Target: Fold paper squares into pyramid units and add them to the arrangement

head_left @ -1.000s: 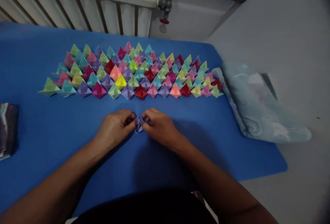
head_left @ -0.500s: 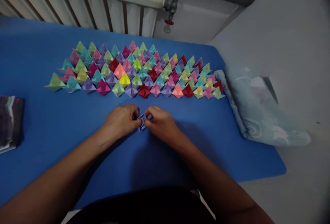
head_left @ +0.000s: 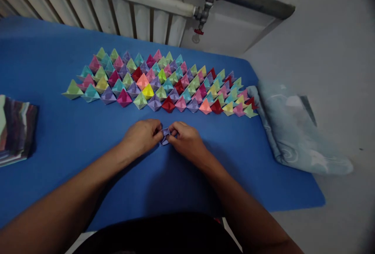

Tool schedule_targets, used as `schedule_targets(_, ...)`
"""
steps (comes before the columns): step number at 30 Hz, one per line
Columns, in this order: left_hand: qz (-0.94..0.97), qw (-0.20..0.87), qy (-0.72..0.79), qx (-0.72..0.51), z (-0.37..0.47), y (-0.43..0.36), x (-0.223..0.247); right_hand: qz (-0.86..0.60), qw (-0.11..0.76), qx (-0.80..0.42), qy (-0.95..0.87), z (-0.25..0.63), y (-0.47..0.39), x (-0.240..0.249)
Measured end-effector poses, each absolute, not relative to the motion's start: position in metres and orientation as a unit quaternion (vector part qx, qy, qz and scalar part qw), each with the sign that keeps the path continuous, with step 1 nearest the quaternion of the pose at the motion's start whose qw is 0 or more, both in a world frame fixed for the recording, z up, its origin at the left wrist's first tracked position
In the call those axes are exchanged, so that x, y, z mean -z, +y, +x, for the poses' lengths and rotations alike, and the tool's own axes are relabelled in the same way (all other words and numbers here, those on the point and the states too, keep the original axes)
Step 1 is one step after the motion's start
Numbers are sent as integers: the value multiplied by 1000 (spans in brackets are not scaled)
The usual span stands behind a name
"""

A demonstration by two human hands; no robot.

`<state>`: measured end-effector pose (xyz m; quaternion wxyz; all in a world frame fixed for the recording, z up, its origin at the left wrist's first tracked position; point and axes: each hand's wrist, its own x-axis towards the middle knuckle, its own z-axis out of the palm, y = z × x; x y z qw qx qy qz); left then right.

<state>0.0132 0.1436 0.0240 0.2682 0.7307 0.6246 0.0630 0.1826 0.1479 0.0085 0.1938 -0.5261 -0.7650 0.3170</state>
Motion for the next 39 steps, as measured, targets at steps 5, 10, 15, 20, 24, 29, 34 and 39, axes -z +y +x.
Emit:
schedule_targets(5, 724, 238, 648, -6, 23, 142, -30, -521, 205, -301, -772, 183, 148, -8)
schedule_targets(10, 726, 276, 629, -4, 18, 147, -31, -530, 190, -304, -768, 182, 149, -9)
schedule_targets(15, 717, 293, 632, -26, 14, 151, -27, -544, 174, -304, -762, 182, 150, -7)
schedule_targets(20, 705, 338, 620, -64, 11, 153, -27, -547, 166, -320, -756, 181, 150, -10)
schedule_targets(24, 669, 412, 604, -131, -3, 147, -29, -540, 180, -346, -746, 184, 149, -12)
schedule_targets(29, 676, 400, 615, -75, -11, 133, -35, -517, 220, -442, -699, 194, 151, -9)
schedule_targets(34, 716, 299, 630, -26, 3, 121, -34, -456, 270, -365, -765, 198, 156, -4)
schedule_targets(39, 728, 275, 626, -34, 5, 121, -29, -433, 212, -319, -816, 197, 155, -7)
